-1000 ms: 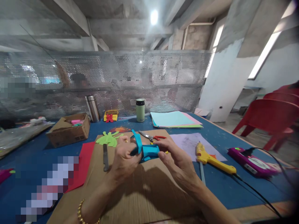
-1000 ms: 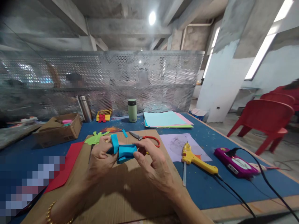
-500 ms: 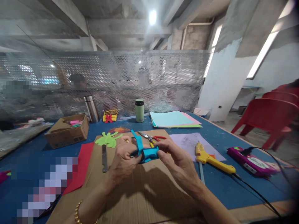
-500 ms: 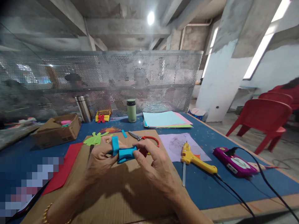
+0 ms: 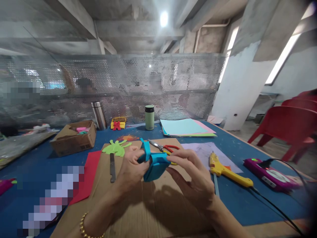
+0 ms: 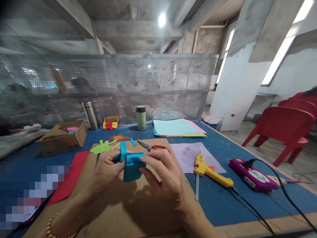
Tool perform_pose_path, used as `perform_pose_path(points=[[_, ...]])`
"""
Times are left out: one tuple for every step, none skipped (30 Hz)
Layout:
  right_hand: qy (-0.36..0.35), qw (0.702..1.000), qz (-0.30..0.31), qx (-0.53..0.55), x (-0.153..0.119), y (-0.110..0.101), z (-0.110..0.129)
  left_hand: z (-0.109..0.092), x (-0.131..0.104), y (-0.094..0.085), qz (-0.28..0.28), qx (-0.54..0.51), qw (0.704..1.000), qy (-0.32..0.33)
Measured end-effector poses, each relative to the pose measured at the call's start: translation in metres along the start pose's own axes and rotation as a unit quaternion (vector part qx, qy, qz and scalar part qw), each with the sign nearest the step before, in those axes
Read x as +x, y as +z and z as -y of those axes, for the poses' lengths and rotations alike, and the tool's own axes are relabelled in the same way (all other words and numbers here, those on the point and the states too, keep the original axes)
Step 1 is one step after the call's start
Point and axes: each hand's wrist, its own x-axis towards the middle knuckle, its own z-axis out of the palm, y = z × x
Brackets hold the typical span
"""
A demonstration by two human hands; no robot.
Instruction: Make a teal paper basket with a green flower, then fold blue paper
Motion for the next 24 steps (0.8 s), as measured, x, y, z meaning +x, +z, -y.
perform_pose_path(points=[[-0.008,1.000,-0.002,-0.001,-0.0002,0.0007,0.0006,0.0004,0.0002,0.0007,-0.001,0.003,1.000,-0.005],[-0.014,1.000,-0.002,-0.001,-0.0004,0.0015,0.0010,0.0010,0.0004,0.0013,-0.003,0.010,1.000,-0.008],[-0.020,1.000,-0.001,0.000,-0.0004,0.0023,0.0012,0.0017,0.0006,0.0019,-0.005,0.021,1.000,-0.009],[-0.023,1.000,-0.002,0.001,-0.0003,0.0030,0.0012,0.0021,0.0007,0.0023,-0.006,0.032,0.999,-0.010],[-0.020,1.000,-0.003,0.000,-0.0002,0.0036,0.0009,0.0023,0.0009,0.0025,-0.004,0.043,0.999,-0.009],[-0.012,1.000,-0.005,-0.004,0.0000,0.0041,0.0002,0.0020,0.0010,0.0027,-0.002,0.051,0.999,-0.009],[-0.001,1.000,-0.006,-0.008,0.0002,0.0044,-0.0007,0.0013,0.0012,0.0027,0.000,0.054,0.998,-0.010],[0.010,1.000,-0.003,-0.010,0.0003,0.0045,-0.0019,0.0004,0.0014,0.0027,0.003,0.052,0.999,-0.012],[0.020,1.000,0.003,-0.012,0.0004,0.0045,-0.0030,-0.0008,0.0015,0.0027,0.007,0.043,0.999,-0.016],[0.025,1.000,0.013,-0.013,0.0005,0.0044,-0.0039,-0.0018,0.0016,0.0027,0.013,0.026,0.999,-0.024],[0.024,0.999,0.020,-0.013,0.0008,0.0044,-0.0045,-0.0026,0.0017,0.0028,0.022,0.002,0.999,-0.038],[0.019,0.999,0.027,-0.014,0.0011,0.0043,-0.0047,-0.0030,0.0017,0.0030,0.036,-0.029,0.997,-0.057],[0.013,0.999,0.035,-0.015,0.0017,0.0044,-0.0045,-0.0029,0.0016,0.0031,0.053,-0.063,0.993,-0.080],[0.006,0.999,0.042,-0.018,0.0025,0.0044,-0.0040,-0.0024,0.0014,0.0032,0.072,-0.097,0.988,-0.101],[-0.001,0.999,0.050,-0.019,0.0033,0.0046,-0.0034,-0.0015,0.0013,0.0031,0.089,-0.128,0.981,-0.119],[-0.006,0.998,0.059,-0.019,0.0041,0.0047,-0.0028,-0.0005,0.0013,0.0028,0.103,-0.153,0.974,-0.132],[-0.011,0.998,0.066,-0.017,0.0049,0.0049,-0.0024,0.0005,0.0014,0.0023,0.114,-0.173,0.968,-0.142],[-0.014,0.997,0.070,-0.015,0.0054,0.0050,-0.0023,0.0013,0.0017,0.0014,0.125,-0.187,0.963,-0.151],[-0.014,0.997,0.072,-0.012,0.0057,0.0052,-0.0024,0.0017,0.0021,0.0003,0.134,-0.197,0.958,-0.159],[-0.015,0.997,0.074,-0.007,0.0058,0.0053,-0.0027,0.0017,0.0027,-0.0010,0.143,-0.205,0.954,-0.168],[-0.014,0.997,0.078,0.000,0.0058,0.0054,-0.0030,0.0013,0.0033,-0.0024,0.151,-0.211,0.949,-0.177],[-0.012,0.996,0.083,0.009,0.0057,0.0055,-0.0033,0.0005,0.0040,-0.0037,0.159,-0.216,0.946,-0.185],[-0.011,0.996,0.090,0.020,0.0055,0.0054,-0.0033,-0.0005,0.0047,-0.0050,0.164,-0.219,0.943,-0.191],[-0.010,0.995,0.096,0.029,0.0052,0.0052,-0.0032,-0.0015,0.0053,-0.0059,0.165,-0.222,0.941,-0.195]])
